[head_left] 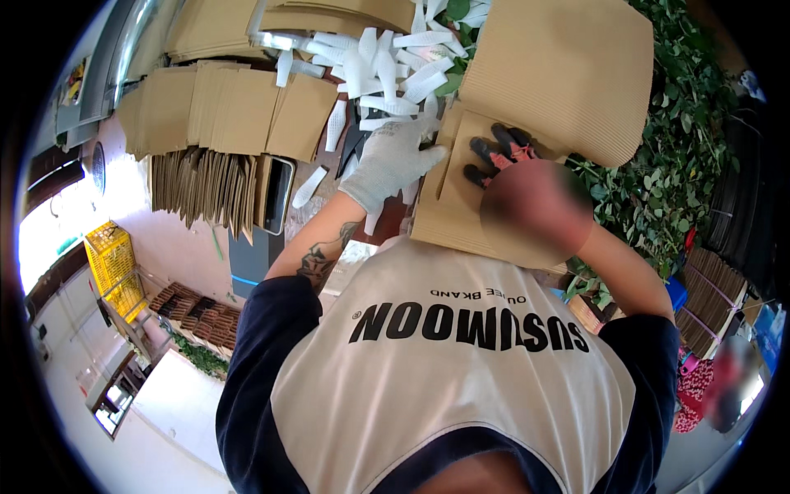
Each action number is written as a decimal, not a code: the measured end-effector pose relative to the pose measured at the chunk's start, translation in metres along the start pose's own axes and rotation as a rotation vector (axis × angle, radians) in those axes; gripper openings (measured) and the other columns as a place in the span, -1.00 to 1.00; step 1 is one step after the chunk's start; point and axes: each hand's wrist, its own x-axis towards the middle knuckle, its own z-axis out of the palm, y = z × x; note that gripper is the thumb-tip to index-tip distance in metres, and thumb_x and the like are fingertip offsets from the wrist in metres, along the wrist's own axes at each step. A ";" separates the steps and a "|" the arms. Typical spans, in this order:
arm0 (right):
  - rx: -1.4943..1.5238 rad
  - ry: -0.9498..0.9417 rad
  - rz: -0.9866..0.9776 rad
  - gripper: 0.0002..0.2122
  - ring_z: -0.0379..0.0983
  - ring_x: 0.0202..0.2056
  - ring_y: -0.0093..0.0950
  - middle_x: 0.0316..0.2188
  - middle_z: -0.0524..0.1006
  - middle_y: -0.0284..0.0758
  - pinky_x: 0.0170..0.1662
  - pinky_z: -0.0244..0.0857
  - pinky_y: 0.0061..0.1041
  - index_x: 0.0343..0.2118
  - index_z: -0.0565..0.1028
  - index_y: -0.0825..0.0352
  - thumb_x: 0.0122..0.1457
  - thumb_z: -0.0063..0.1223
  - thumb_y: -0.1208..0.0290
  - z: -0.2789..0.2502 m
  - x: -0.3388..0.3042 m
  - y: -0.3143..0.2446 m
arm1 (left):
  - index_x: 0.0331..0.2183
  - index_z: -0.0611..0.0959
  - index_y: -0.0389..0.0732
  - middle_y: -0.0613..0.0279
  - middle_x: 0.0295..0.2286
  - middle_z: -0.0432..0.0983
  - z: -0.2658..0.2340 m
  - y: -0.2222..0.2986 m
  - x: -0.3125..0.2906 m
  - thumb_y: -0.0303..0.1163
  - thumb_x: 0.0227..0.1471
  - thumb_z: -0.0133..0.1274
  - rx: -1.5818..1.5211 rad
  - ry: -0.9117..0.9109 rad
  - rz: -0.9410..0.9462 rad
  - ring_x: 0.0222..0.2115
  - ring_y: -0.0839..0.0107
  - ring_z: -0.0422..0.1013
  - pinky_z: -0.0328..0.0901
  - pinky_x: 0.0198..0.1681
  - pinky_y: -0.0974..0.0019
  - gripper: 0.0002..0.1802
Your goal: The person places individual rose stems into cardboard liners, folds the cardboard around them, and stacks the prepared bunches for shipping.
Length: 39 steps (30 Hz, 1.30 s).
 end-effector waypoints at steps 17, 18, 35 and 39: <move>0.055 0.264 -0.266 -0.49 0.28 0.01 -0.19 0.05 0.28 -0.17 0.13 0.07 -0.13 0.02 0.35 0.28 0.02 0.01 0.13 -0.049 -0.025 -0.010 | 0.02 0.46 -0.06 -0.04 0.02 0.31 -0.077 0.141 0.100 0.20 0.03 -0.19 0.469 -0.216 0.583 0.06 0.03 0.21 0.06 0.15 0.10 -0.33; 0.239 0.259 -0.305 -0.50 0.31 0.00 -0.23 0.03 0.31 -0.17 0.14 0.08 -0.19 0.03 0.34 0.30 0.03 -0.01 0.15 -0.068 -0.032 -0.010 | 0.02 0.45 -0.08 -0.07 0.01 0.31 -0.074 0.150 0.106 0.19 0.04 -0.17 0.493 -0.427 0.483 0.07 0.05 0.21 0.04 0.16 0.14 -0.33; -0.456 0.573 0.491 -0.77 0.42 -0.37 -0.28 -0.41 0.49 -0.21 -0.32 0.27 -0.30 -0.34 0.46 0.32 -0.06 -0.09 0.36 -0.089 0.128 0.296 | -0.03 0.48 -0.19 -0.01 -0.05 0.40 -0.072 0.149 0.161 0.13 0.06 -0.17 0.276 -0.721 0.406 -0.03 0.08 0.32 0.18 0.05 0.19 -0.35; -0.307 0.424 0.642 -0.58 0.43 -0.11 -0.27 -0.20 0.51 -0.22 0.01 0.23 -0.36 -0.15 0.44 0.30 -0.07 0.02 0.18 -0.156 0.099 0.258 | -0.06 0.49 -0.19 0.01 -0.08 0.42 -0.062 0.128 0.165 0.08 0.06 -0.14 0.208 -0.711 0.448 -0.07 0.11 0.35 0.20 0.02 0.19 -0.40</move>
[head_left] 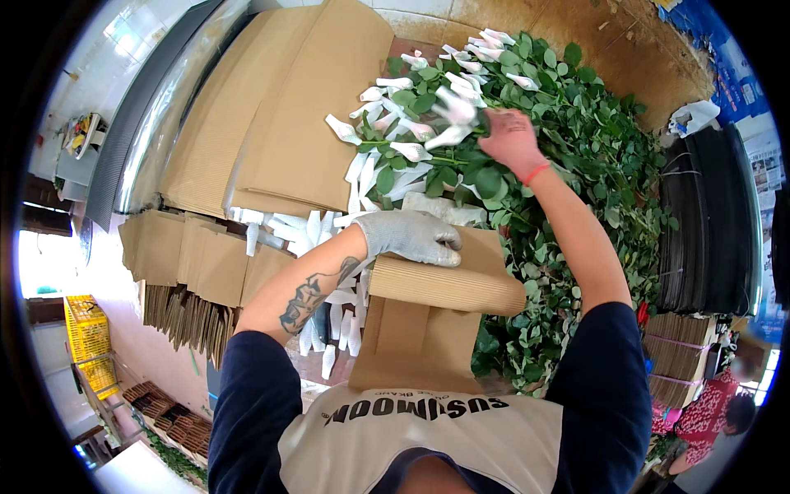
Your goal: The person places individual rose stems into cardboard liners, folds the cardboard around them, and stacks the prepared bunches for shipping.
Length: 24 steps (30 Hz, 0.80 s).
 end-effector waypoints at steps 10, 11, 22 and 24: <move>0.438 0.626 0.065 -0.63 0.43 -0.32 -0.21 -0.36 0.49 -0.13 -0.22 0.30 -0.34 -0.19 0.45 0.38 0.01 0.11 0.22 -0.022 -0.005 0.080 | -0.06 0.50 -0.27 0.02 -0.13 0.47 -0.045 -0.005 0.018 -0.07 0.05 -0.09 -0.152 0.225 0.063 -0.10 0.20 0.38 0.23 -0.01 0.24 -0.46; 0.375 0.569 0.064 -0.64 0.43 -0.31 -0.20 -0.36 0.49 -0.13 -0.22 0.30 -0.33 -0.20 0.45 0.37 0.01 0.11 0.22 -0.019 0.001 0.079 | -0.06 0.49 -0.27 0.01 -0.13 0.46 -0.040 -0.003 0.022 -0.05 0.05 -0.09 -0.107 0.208 0.063 -0.09 0.18 0.37 0.22 0.00 0.23 -0.45; -0.054 -0.112 0.132 -0.56 0.37 -0.03 -0.23 -0.09 0.43 -0.13 0.01 0.25 -0.31 -0.08 0.37 0.30 -0.08 0.00 0.25 0.046 0.045 0.046 | -0.02 0.47 -0.23 -0.03 -0.04 0.39 -0.014 0.001 0.033 -0.01 0.02 -0.12 -0.058 0.178 0.042 -0.03 0.12 0.32 0.18 0.05 0.23 -0.41; -0.057 -0.064 0.107 -0.58 0.40 -0.06 -0.26 -0.16 0.48 -0.14 0.01 0.26 -0.34 -0.11 0.43 0.31 -0.10 -0.06 0.31 0.050 0.050 0.053 | -0.02 0.47 -0.25 -0.02 -0.04 0.39 -0.013 -0.009 0.036 -0.01 0.03 -0.11 -0.158 0.183 0.085 -0.02 0.14 0.32 0.18 0.06 0.23 -0.40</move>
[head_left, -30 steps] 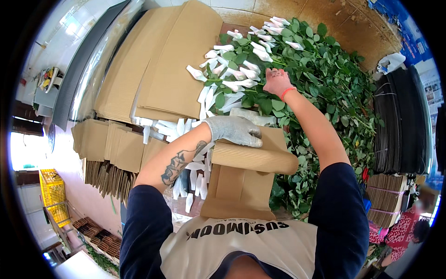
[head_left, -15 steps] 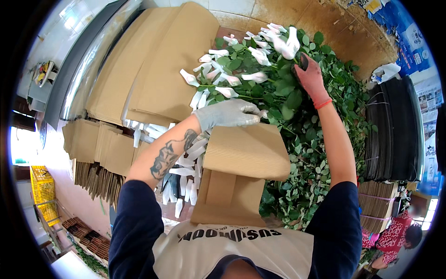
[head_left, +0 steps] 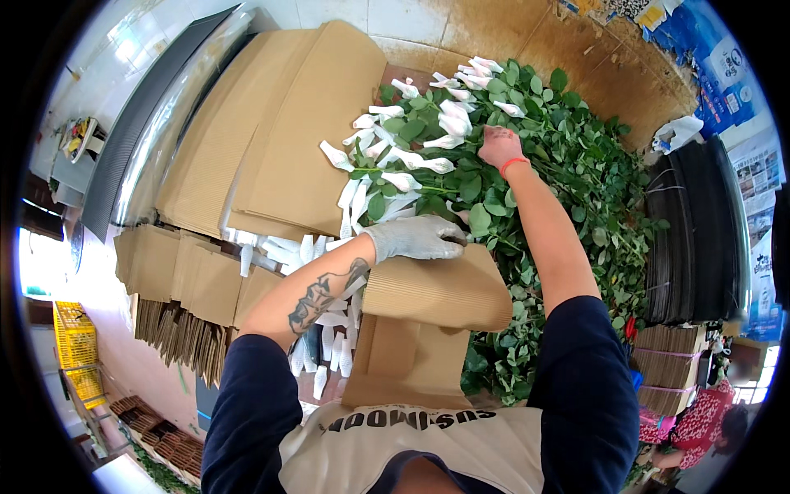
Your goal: The person places individual rose stems into cardboard liners, folds the cardboard around them, and stacks the prepared bunches for shipping.
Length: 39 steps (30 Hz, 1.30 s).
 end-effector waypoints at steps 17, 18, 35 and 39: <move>0.777 0.486 0.307 -0.50 0.41 -0.11 -0.19 -0.18 0.48 -0.03 -0.03 0.23 -0.35 -0.14 0.39 0.50 -0.14 0.24 0.33 -0.172 -0.156 0.108 | 0.12 0.20 -0.32 0.20 -0.17 0.38 -0.057 0.109 0.070 -0.36 0.00 0.11 -0.732 0.343 0.148 -0.30 0.50 0.37 0.32 -0.25 0.44 -0.30; 0.786 0.515 0.298 -0.52 0.41 -0.11 -0.20 -0.19 0.48 -0.03 -0.04 0.24 -0.35 -0.16 0.39 0.50 -0.14 0.23 0.34 -0.169 -0.162 0.112 | 0.12 0.19 -0.32 0.21 -0.16 0.37 -0.053 0.116 0.080 -0.36 -0.01 0.12 -0.762 0.404 0.182 -0.29 0.50 0.36 0.31 -0.25 0.45 -0.29; 0.998 0.712 0.193 -0.56 0.41 -0.13 -0.33 -0.18 0.49 -0.15 -0.05 0.25 -0.40 -0.09 0.39 0.45 -0.07 0.21 0.48 -0.167 -0.216 0.122 | 0.03 0.30 -0.23 0.21 -0.06 0.33 -0.037 0.148 0.121 -0.34 -0.07 0.20 -0.636 0.454 0.482 -0.10 0.41 0.30 0.26 -0.06 0.36 -0.36; 1.147 0.630 -0.008 -0.56 0.39 -0.10 -0.47 -0.14 0.49 -0.25 -0.01 0.23 -0.46 -0.06 0.38 0.44 -0.06 0.20 0.51 -0.164 -0.216 0.119 | 0.06 0.29 -0.24 0.15 0.00 0.27 -0.029 0.159 0.117 -0.10 -0.23 0.32 -0.434 0.457 0.567 0.04 0.33 0.18 0.06 0.14 0.28 -0.12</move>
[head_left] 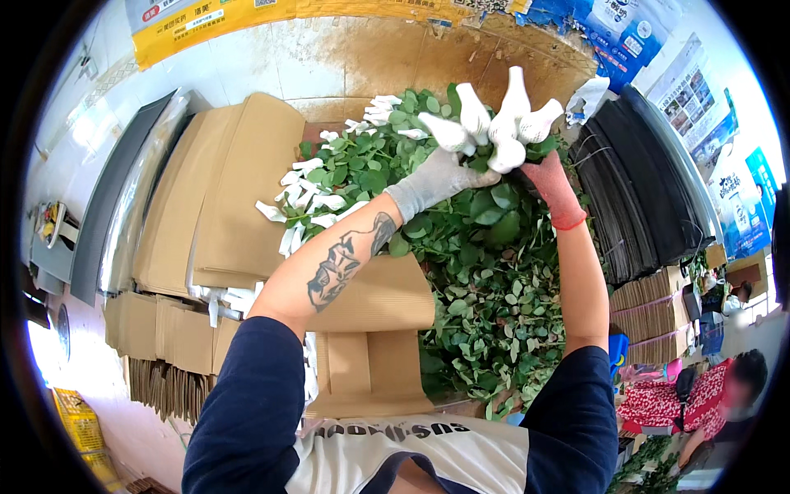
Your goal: The person places individual rose stems into cardboard liners, folds the cardboard around them, and stacks the prepared bunches for shipping.
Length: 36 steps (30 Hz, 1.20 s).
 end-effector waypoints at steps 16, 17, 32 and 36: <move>-0.013 0.102 -0.055 -0.64 0.41 -0.13 -0.48 -0.17 0.51 -0.28 -0.05 0.26 -0.46 -0.13 0.43 0.41 -0.04 0.20 0.52 -0.037 -0.032 -0.016 | 0.06 0.36 -0.19 0.29 -0.04 0.32 0.002 0.005 0.009 -0.09 0.03 0.11 -0.645 -0.074 -0.277 -0.07 0.44 0.26 0.20 0.01 0.28 -0.38; -0.033 0.137 -0.059 -0.68 0.41 -0.15 -0.48 -0.19 0.51 -0.28 -0.06 0.26 -0.46 -0.15 0.44 0.41 -0.01 0.18 0.54 -0.038 -0.032 -0.017 | 0.05 0.35 -0.18 0.26 -0.03 0.32 0.000 -0.005 0.008 0.00 0.06 0.02 -0.567 0.017 -0.326 -0.09 0.38 0.28 0.23 0.01 0.16 -0.37; -0.082 0.732 -0.027 -0.59 0.38 -0.15 -0.42 -0.15 0.47 -0.23 -0.03 0.24 -0.46 -0.10 0.40 0.51 -0.06 0.20 0.56 -0.166 -0.039 0.004 | 0.00 0.33 -0.21 -0.04 -0.06 0.28 -0.105 -0.077 -0.066 0.11 0.04 -0.04 -0.459 0.520 -0.915 -0.10 0.23 0.33 0.30 -0.04 0.08 -0.32; -0.262 0.575 -0.104 -0.57 0.39 -0.16 -0.39 -0.17 0.48 -0.18 -0.05 0.24 -0.44 -0.12 0.39 0.48 -0.09 0.24 0.51 -0.123 -0.034 -0.030 | -0.07 0.51 -0.18 0.00 -0.17 0.49 -0.116 0.028 -0.052 0.24 -0.06 -0.06 1.238 -0.513 -1.329 -0.27 0.25 0.48 0.35 -0.17 0.23 -0.27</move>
